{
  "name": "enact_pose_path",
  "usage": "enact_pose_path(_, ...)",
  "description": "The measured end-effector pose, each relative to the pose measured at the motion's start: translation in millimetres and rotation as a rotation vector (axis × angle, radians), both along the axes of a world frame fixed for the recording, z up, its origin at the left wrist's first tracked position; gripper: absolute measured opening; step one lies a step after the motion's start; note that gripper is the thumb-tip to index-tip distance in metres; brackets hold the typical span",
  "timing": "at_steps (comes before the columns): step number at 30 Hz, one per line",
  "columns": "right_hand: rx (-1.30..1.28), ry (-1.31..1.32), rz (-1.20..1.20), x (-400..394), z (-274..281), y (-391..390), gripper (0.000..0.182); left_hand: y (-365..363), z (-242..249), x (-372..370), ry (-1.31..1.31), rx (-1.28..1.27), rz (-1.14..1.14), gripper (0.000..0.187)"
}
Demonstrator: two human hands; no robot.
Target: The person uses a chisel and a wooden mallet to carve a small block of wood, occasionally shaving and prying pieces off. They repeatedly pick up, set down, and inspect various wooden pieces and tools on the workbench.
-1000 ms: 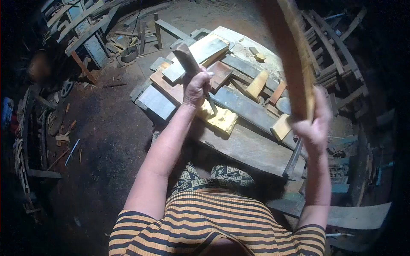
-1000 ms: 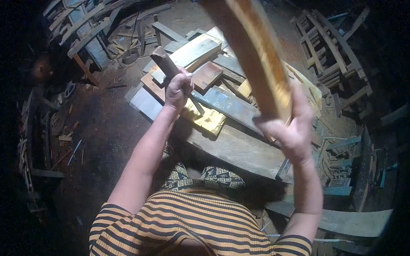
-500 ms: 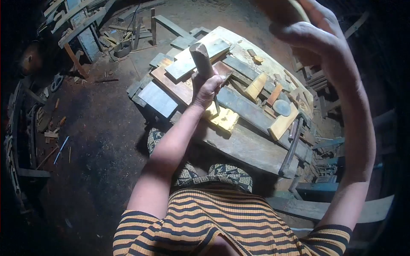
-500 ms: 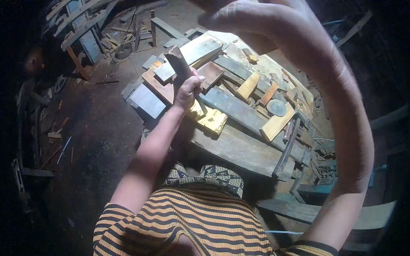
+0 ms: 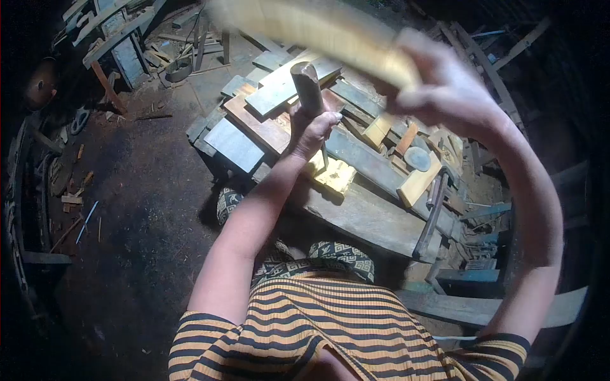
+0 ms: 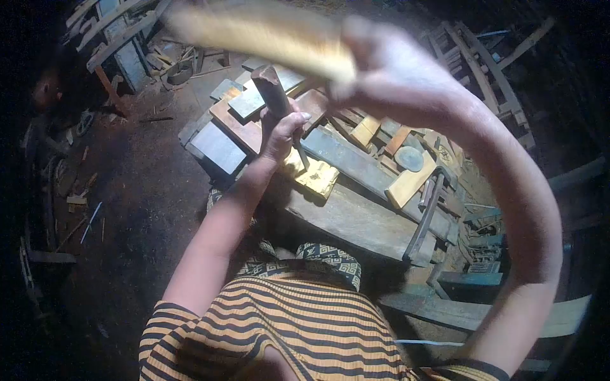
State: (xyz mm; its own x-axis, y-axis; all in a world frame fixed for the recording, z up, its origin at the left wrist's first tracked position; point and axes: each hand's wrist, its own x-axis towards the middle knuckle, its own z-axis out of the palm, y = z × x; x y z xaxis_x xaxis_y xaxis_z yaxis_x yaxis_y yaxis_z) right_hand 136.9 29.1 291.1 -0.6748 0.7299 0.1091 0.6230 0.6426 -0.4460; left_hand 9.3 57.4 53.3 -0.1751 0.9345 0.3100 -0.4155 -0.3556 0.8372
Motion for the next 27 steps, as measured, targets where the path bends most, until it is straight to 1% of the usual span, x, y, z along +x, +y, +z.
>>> enact_pose_path(1, 0.002, -0.359, -0.154, -1, 1, 1, 0.047, 0, 2, 0, 0.041, -0.017, 0.012, 0.014)
enact_pose_path(2, -0.098, -0.385, -0.308, 1, 8, -3, 0.046, -2, 3, 1, -0.011, -0.024, -0.036, 0.014)
enact_pose_path(3, 0.035, -0.191, -0.159, 13, 9, 9, 0.045, -2, 4, 2, -0.011, -0.025, -0.041, 0.014)
enact_pose_path(5, -0.003, -0.061, -0.161, 3, 33, -10, 0.048, -1, 2, 5, 0.032, 0.023, 0.007, 0.015)
enact_pose_path(6, 0.058, 0.259, -0.068, 23, 25, 9, 0.05, 0, 3, 5, 0.066, 0.065, 0.037, 0.016)
enact_pose_path(7, -0.083, 0.295, -0.324, -15, 49, -43, 0.034, 0, 2, 6, 0.065, 0.063, 0.036, 0.016)
enact_pose_path(9, -0.03, 0.551, -0.01, 14, 7, -24, 0.053, -1, 5, 6, 0.1, 0.07, 0.008, 0.016)
enact_pose_path(10, -0.053, 0.418, 0.027, 20, 0, -24, 0.054, -4, 10, 5, 0.179, 0.071, 0.014, 0.016)
enact_pose_path(11, 0.003, 0.081, -0.073, 24, -10, -18, 0.056, -3, 9, 9, 0.184, 0.078, 0.009, 0.016)
enact_pose_path(13, -0.068, -0.168, -0.223, 46, -26, -12, 0.056, 1, 7, 16, 0.115, 0.056, -0.024, 0.017)
enact_pose_path(14, -0.063, -0.167, -0.229, 56, -28, -14, 0.056, 0, 8, 15, 0.289, 0.099, 0.054, 0.017)
enact_pose_path(15, -0.156, -0.033, -0.287, 66, -29, -19, 0.058, -1, 6, 17, 0.142, 0.046, -0.034, 0.018)
enact_pose_path(16, -0.249, 0.102, -0.343, 76, -34, -25, 0.06, -4, 7, 17, 0.117, 0.048, -0.05, 0.018)
enact_pose_path(17, -0.291, 0.295, -0.398, 90, -57, -32, 0.067, -7, 8, 15, 0.093, 0.051, -0.065, 0.018)
enact_pose_path(18, -0.305, 0.341, -0.502, 104, -81, -39, 0.071, -5, 2, 13, 0.113, 0.058, -0.03, 0.017)
enact_pose_path(19, -0.263, 0.426, -0.533, 122, -114, -45, 0.069, -2, -2, 9, 0.136, 0.07, 0.006, 0.017)
enact_pose_path(20, -0.383, 0.376, -0.678, 135, -133, -55, 0.065, -5, 2, 7, 0.113, 0.008, 0.0, 0.016)
enact_pose_path(22, -0.449, 0.326, -0.769, 158, -186, -63, 0.052, -8, 7, 7, 0.094, -0.004, -0.01, 0.016)
enact_pose_path(23, -0.525, 0.27, -0.826, 161, -206, -66, 0.053, -9, 7, 9, 0.091, -0.002, -0.033, 0.016)
enact_pose_path(24, -0.328, 0.066, -0.817, 174, -242, -65, 0.059, -11, 9, 11, 0.109, 0.0, -0.045, 0.016)
enact_pose_path(25, -0.376, -0.017, -0.872, 172, -255, -66, 0.063, -14, 12, 14, 0.193, 0.072, -0.023, 0.016)
enact_pose_path(27, -0.449, 0.0, -0.856, 169, -265, -69, 0.065, -15, 12, 20, 0.349, 0.195, 0.03, 0.014)
